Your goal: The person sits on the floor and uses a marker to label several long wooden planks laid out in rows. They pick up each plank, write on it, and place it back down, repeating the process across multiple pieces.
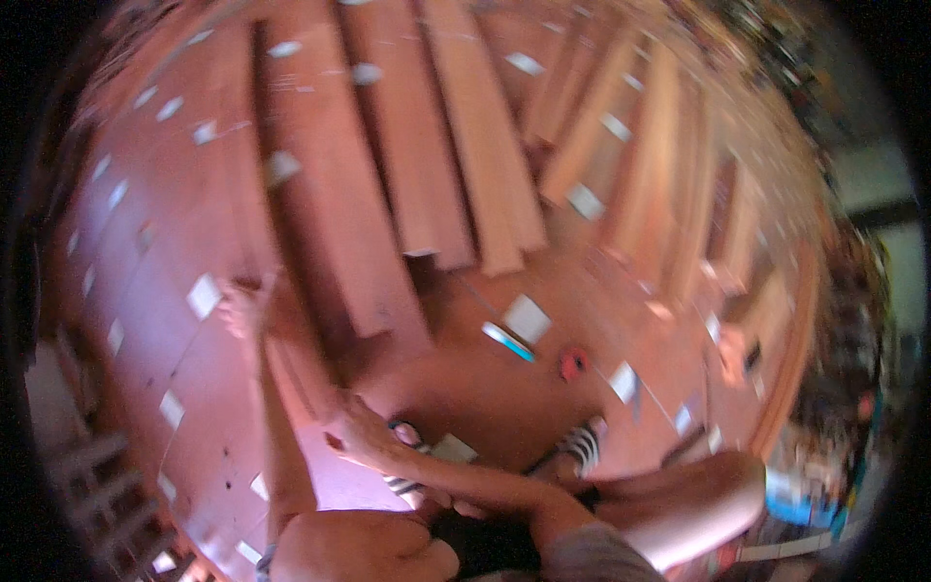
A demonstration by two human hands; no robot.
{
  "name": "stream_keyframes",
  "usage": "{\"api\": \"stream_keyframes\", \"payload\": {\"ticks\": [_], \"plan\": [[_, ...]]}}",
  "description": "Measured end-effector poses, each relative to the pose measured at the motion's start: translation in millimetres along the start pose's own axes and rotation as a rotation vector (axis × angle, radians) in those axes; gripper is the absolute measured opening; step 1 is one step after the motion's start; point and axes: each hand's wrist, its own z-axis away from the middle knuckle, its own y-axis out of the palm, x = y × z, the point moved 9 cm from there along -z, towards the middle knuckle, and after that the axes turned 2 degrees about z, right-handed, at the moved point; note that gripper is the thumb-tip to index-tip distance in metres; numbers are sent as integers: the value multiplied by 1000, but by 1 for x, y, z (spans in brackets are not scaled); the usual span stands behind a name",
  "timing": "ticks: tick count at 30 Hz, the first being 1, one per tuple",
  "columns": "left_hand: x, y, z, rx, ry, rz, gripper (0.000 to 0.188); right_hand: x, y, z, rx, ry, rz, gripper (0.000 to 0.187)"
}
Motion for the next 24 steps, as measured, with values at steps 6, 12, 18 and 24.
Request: {"api": "stream_keyframes", "payload": {"ticks": [6,12,18,24], "plan": [[-62,24,-10,109,-92,-114,139,-51,-89,11,75,132,-74,35],[-63,3,-14,-116,8,-269,124,-130,-197,43,-288,71,461,27],[-28,-28,-4,313,-93,102,129,-219,-194,80,-74,394,546,35],[54,-54,67,337,-70,105,130,-207,-197,55,102,310,291,26]]}}
